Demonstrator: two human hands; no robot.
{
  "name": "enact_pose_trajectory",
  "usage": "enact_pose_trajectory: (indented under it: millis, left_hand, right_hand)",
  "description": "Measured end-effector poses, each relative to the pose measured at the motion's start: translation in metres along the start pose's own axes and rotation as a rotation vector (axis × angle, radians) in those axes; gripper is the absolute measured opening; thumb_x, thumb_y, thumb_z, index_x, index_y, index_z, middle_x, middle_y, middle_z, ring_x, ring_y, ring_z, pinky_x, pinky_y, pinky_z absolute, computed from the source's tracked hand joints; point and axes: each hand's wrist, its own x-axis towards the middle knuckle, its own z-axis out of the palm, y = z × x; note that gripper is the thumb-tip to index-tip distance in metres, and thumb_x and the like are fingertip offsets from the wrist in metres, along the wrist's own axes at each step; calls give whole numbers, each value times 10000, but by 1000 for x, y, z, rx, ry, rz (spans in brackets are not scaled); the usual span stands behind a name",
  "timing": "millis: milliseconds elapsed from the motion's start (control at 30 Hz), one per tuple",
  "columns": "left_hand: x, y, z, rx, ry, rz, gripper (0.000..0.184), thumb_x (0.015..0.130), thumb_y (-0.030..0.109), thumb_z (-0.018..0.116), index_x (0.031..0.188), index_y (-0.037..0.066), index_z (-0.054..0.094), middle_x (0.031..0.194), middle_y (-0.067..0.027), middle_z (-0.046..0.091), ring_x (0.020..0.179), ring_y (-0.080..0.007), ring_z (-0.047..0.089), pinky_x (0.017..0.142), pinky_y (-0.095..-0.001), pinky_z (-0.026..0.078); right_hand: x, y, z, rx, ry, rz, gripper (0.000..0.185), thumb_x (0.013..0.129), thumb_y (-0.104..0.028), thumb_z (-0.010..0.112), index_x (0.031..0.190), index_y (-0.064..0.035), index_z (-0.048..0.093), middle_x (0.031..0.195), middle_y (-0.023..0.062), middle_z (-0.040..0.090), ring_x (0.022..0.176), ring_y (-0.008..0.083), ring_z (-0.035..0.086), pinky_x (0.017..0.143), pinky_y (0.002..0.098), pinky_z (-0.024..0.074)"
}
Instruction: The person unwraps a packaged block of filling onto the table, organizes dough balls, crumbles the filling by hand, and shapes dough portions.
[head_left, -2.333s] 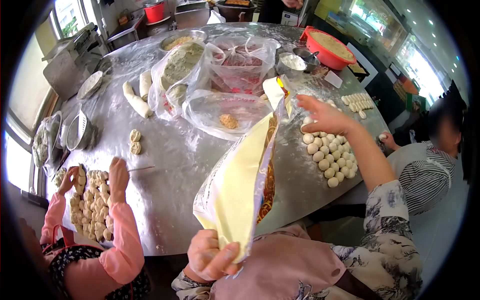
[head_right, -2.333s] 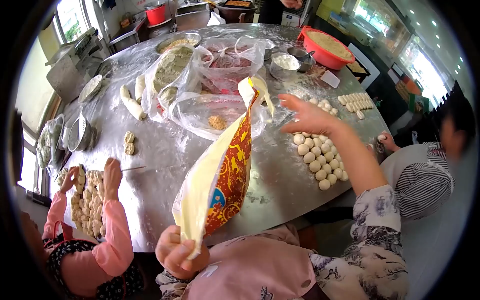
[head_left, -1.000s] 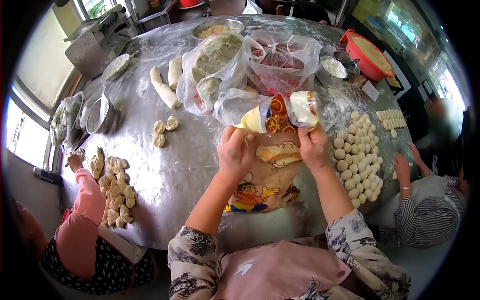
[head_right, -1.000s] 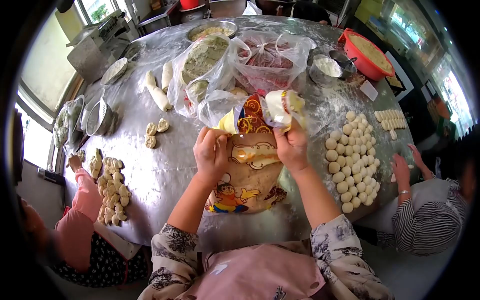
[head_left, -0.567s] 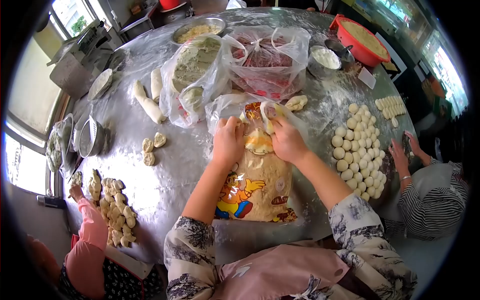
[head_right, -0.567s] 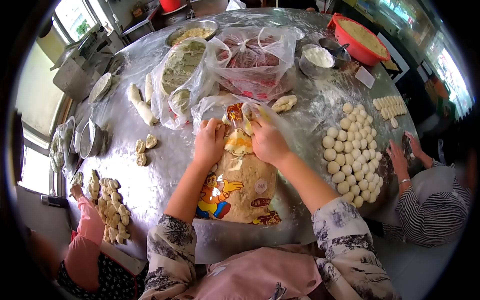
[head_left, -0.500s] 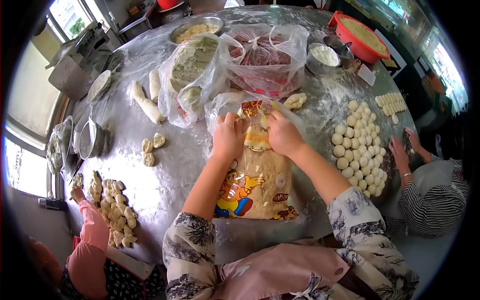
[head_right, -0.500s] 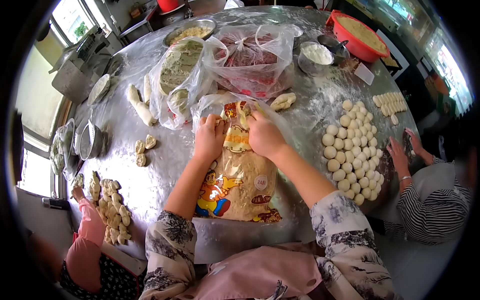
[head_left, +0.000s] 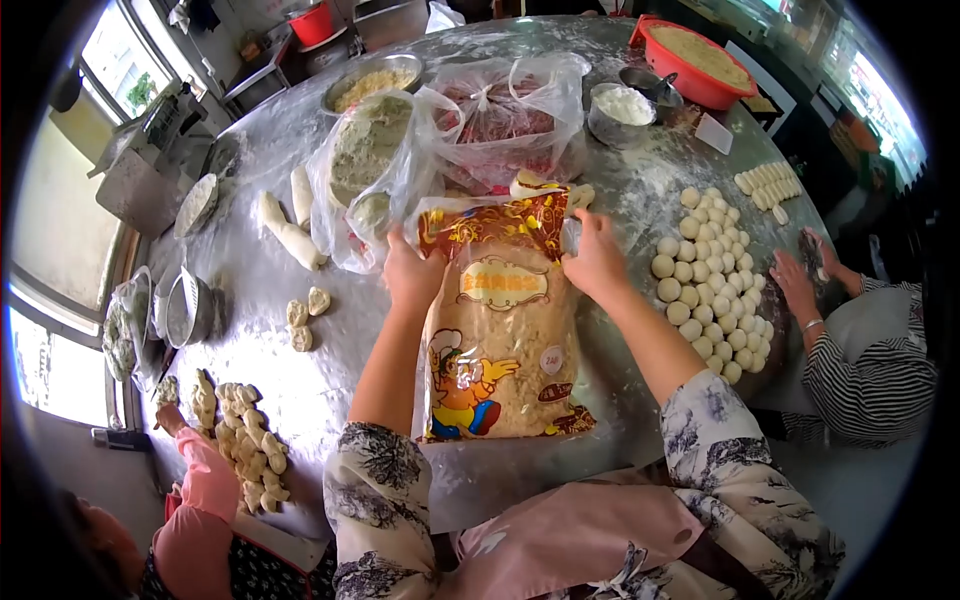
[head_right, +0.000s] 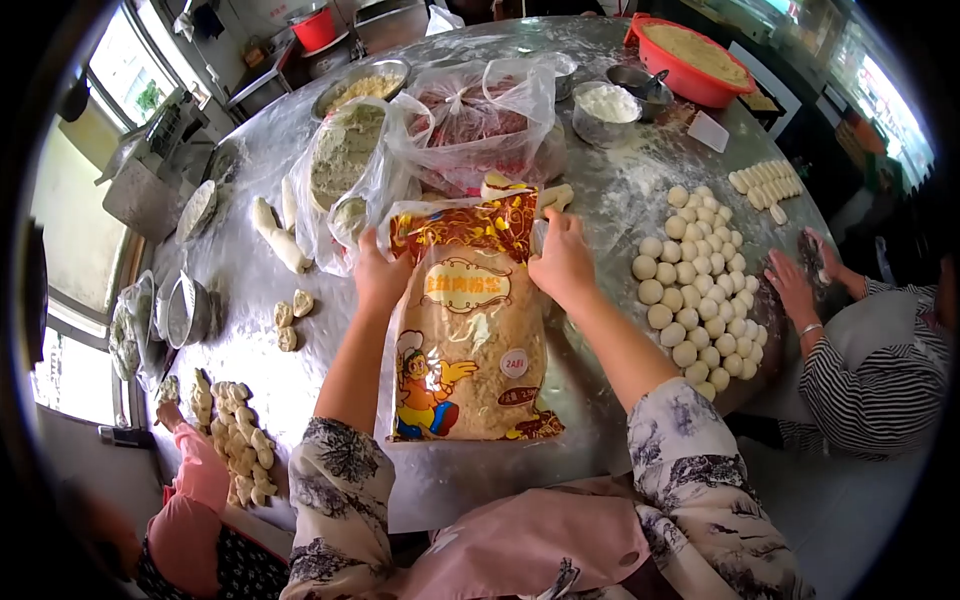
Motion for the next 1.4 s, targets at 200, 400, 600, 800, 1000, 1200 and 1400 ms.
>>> enact_pose_trajectory:
  millis: [200, 400, 600, 800, 1000, 1200, 1400]
  left_hand:
    - [25, -2, -7, -236, -130, -72, 287, 800, 221, 676, 947, -25, 676, 774, -148, 673, 700, -271, 627, 690, -383, 487]
    - [15, 21, -29, -963, -346, -178, 184, 897, 137, 607, 1016, 22, 686, 745, 9, 622, 579, -54, 484, 525, -229, 371]
    - [-7, 25, -63, -1346, -425, -119, 180, 921, 44, 530, 1045, 12, 657, 695, 38, 520, 570, -59, 387, 546, -212, 339]
    - [-27, 17, -69, -1288, -444, 19, 138, 913, 44, 568, 1014, 15, 658, 743, 20, 579, 605, -66, 419, 582, -225, 354]
    - [-80, -5, -82, -848, -365, 41, 92, 880, 51, 632, 801, 11, 655, 739, 19, 631, 683, -48, 545, 614, -222, 428]
    - [-123, -82, -81, -709, -300, -69, 227, 866, 61, 627, 642, 33, 603, 592, 36, 558, 546, -37, 478, 499, -218, 366]
    - [-160, -88, -76, -687, -267, -28, 249, 896, 56, 588, 647, 41, 594, 627, 48, 567, 568, -39, 493, 516, -224, 393]
  right_hand:
    - [19, 19, 25, 111, 172, -93, 190, 914, -177, 558, 911, 7, 606, 710, 173, 612, 707, 330, 624, 645, 434, 475]
    - [23, 13, 12, 1560, -97, 215, 155, 974, -178, 543, 1017, -41, 600, 749, -14, 554, 711, 127, 546, 666, 282, 444]
    - [-20, 3, -35, 1874, -206, 89, 71, 894, -41, 572, 957, -73, 563, 841, -5, 564, 766, 129, 549, 721, 264, 443]
    - [-50, 10, -42, 1265, -329, -237, 228, 758, 48, 598, 809, -113, 445, 734, -67, 431, 669, 59, 426, 638, 216, 354]
    - [-100, 6, -28, 627, 167, -413, 221, 765, 54, 647, 823, -78, 480, 607, -49, 363, 551, 50, 344, 504, 214, 312]
    - [-125, 28, -5, 509, 364, -413, 188, 832, -47, 706, 856, -40, 520, 589, 23, 436, 500, 112, 414, 488, 254, 387]
    - [-150, 46, 14, 405, 388, -307, 112, 855, -42, 643, 908, -30, 545, 737, 88, 546, 630, 234, 552, 598, 320, 470]
